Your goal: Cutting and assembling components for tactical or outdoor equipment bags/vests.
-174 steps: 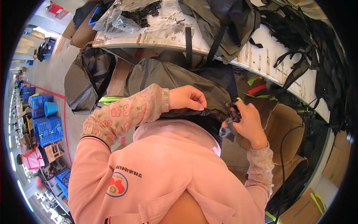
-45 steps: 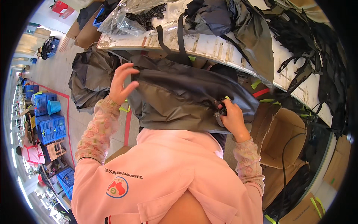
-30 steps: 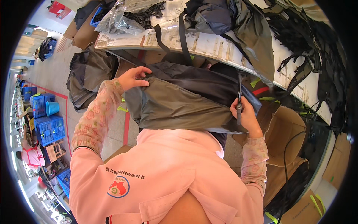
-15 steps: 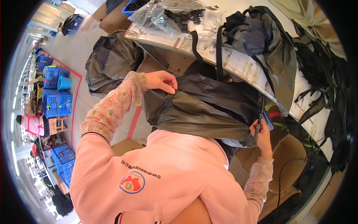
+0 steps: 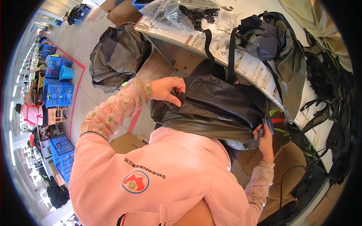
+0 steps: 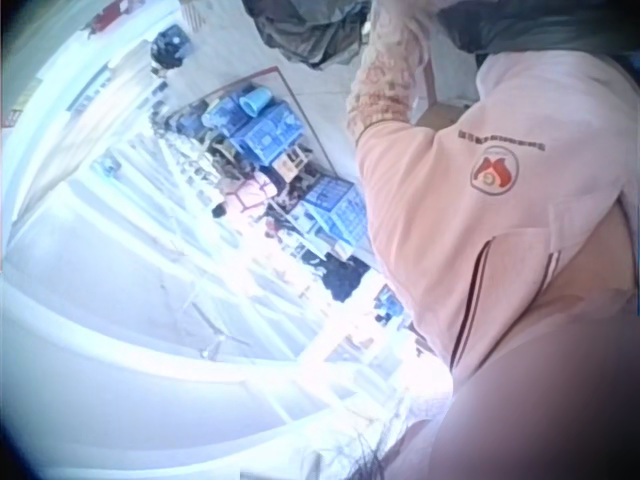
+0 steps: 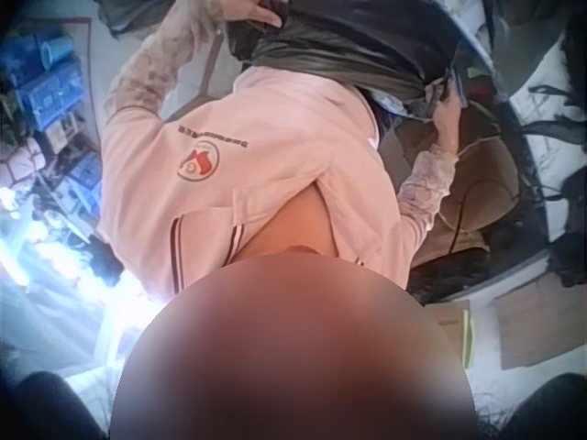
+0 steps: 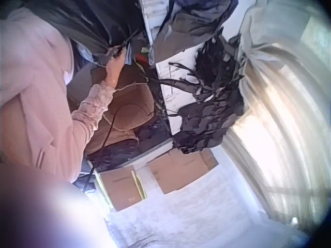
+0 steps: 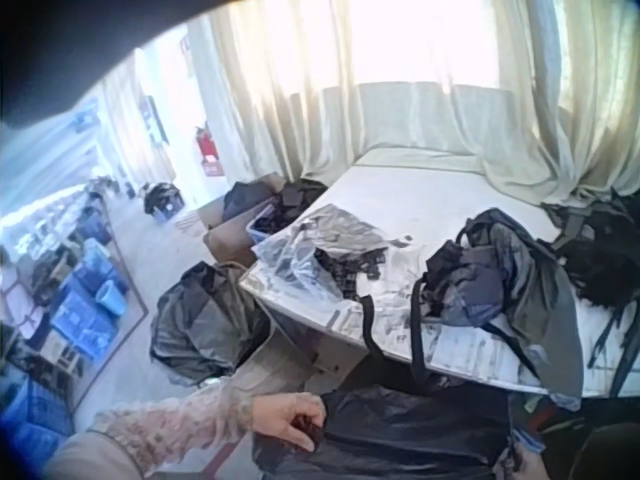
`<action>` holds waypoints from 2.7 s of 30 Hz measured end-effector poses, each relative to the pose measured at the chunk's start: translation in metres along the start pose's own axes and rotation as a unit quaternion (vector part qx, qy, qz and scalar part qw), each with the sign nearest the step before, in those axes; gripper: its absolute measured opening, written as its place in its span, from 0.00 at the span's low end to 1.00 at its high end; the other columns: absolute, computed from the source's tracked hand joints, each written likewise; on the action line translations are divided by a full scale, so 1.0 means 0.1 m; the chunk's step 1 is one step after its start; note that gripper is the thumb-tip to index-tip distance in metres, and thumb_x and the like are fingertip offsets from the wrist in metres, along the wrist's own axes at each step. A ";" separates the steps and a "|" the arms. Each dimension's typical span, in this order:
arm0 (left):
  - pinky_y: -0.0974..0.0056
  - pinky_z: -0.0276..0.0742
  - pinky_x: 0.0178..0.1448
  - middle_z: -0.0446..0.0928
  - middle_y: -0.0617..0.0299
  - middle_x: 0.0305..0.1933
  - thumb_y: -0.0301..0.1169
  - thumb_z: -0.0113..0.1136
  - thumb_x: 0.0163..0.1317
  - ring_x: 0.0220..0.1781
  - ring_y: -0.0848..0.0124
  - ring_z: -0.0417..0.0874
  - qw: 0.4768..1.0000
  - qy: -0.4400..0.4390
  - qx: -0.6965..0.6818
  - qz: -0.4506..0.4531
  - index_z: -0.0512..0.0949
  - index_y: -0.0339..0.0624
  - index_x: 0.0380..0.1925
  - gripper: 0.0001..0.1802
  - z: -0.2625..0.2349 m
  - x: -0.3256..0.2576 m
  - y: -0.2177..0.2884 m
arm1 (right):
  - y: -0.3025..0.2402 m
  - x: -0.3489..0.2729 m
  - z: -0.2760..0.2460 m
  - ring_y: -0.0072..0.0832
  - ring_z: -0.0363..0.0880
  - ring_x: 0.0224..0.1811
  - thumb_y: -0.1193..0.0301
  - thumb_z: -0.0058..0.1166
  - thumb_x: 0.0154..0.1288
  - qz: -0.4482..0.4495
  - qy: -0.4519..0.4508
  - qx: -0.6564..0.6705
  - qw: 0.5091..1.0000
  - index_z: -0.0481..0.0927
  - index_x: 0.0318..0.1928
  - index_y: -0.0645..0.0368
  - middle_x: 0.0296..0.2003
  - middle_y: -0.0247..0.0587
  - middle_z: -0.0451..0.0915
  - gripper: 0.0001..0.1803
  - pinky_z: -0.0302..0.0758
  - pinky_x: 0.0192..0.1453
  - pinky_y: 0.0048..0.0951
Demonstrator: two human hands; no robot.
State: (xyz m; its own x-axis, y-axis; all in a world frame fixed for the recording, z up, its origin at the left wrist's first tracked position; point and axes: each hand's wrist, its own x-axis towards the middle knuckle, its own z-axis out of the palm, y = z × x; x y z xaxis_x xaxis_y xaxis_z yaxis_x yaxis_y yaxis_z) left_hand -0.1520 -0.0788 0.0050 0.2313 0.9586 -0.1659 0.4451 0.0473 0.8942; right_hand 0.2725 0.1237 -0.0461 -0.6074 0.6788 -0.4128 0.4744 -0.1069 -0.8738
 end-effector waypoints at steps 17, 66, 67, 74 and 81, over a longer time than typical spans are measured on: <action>0.73 0.64 0.38 0.67 0.71 0.28 0.28 0.66 0.55 0.32 0.82 0.65 0.982 0.050 -0.171 -0.062 0.69 0.38 0.32 0.14 -0.01 -0.03 0.27 | -1.56 0.13 1.00 0.34 0.68 0.22 0.49 0.72 0.33 -0.353 -0.035 -0.396 0.847 0.73 0.29 0.58 0.18 0.33 0.69 0.31 0.61 0.31 0.33; 0.68 0.71 0.34 0.75 0.63 0.26 0.32 0.67 0.51 0.29 0.76 0.74 0.996 0.015 0.010 -0.088 0.75 0.38 0.34 0.14 -0.06 0.09 0.61 | -1.75 0.16 1.06 0.40 0.74 0.23 0.54 0.72 0.37 -0.349 -0.090 -0.458 0.813 0.73 0.26 0.59 0.19 0.41 0.76 0.26 0.62 0.35 0.34; 0.68 0.71 0.34 0.75 0.63 0.27 0.32 0.67 0.51 0.29 0.75 0.74 0.996 0.011 0.006 -0.089 0.75 0.38 0.34 0.14 -0.06 0.10 0.62 | -1.74 0.14 1.05 0.40 0.74 0.23 0.54 0.72 0.37 -0.348 -0.088 -0.457 0.814 0.73 0.26 0.59 0.19 0.41 0.76 0.26 0.62 0.35 0.34; 0.68 0.70 0.34 0.75 0.64 0.28 0.31 0.67 0.51 0.29 0.76 0.73 0.998 0.026 -0.022 -0.054 0.72 0.38 0.43 0.21 -0.05 0.13 0.64 | -1.61 0.12 0.97 0.44 0.73 0.23 0.61 0.71 0.37 -0.298 -0.072 -0.431 0.849 0.73 0.27 0.59 0.18 0.45 0.75 0.22 0.63 0.33 0.37; 0.73 0.70 0.34 0.73 0.68 0.29 0.26 0.66 0.52 0.30 0.80 0.72 0.990 0.132 -0.024 -0.037 0.69 0.42 0.49 0.24 -0.24 0.26 0.57 | -1.41 -0.12 0.68 0.46 0.76 0.30 0.76 0.64 0.45 -0.110 -0.020 -0.274 0.955 0.71 0.32 0.61 0.24 0.50 0.76 0.15 0.70 0.35 0.36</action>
State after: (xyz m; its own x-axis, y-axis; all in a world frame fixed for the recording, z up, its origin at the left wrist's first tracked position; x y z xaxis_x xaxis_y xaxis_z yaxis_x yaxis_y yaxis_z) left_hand -0.1410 -0.0447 0.0620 -0.0372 0.9916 -0.1238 0.4085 0.1281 0.9037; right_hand 0.1696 0.0816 0.0643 -0.7495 0.6116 -0.2535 0.5878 0.4386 -0.6798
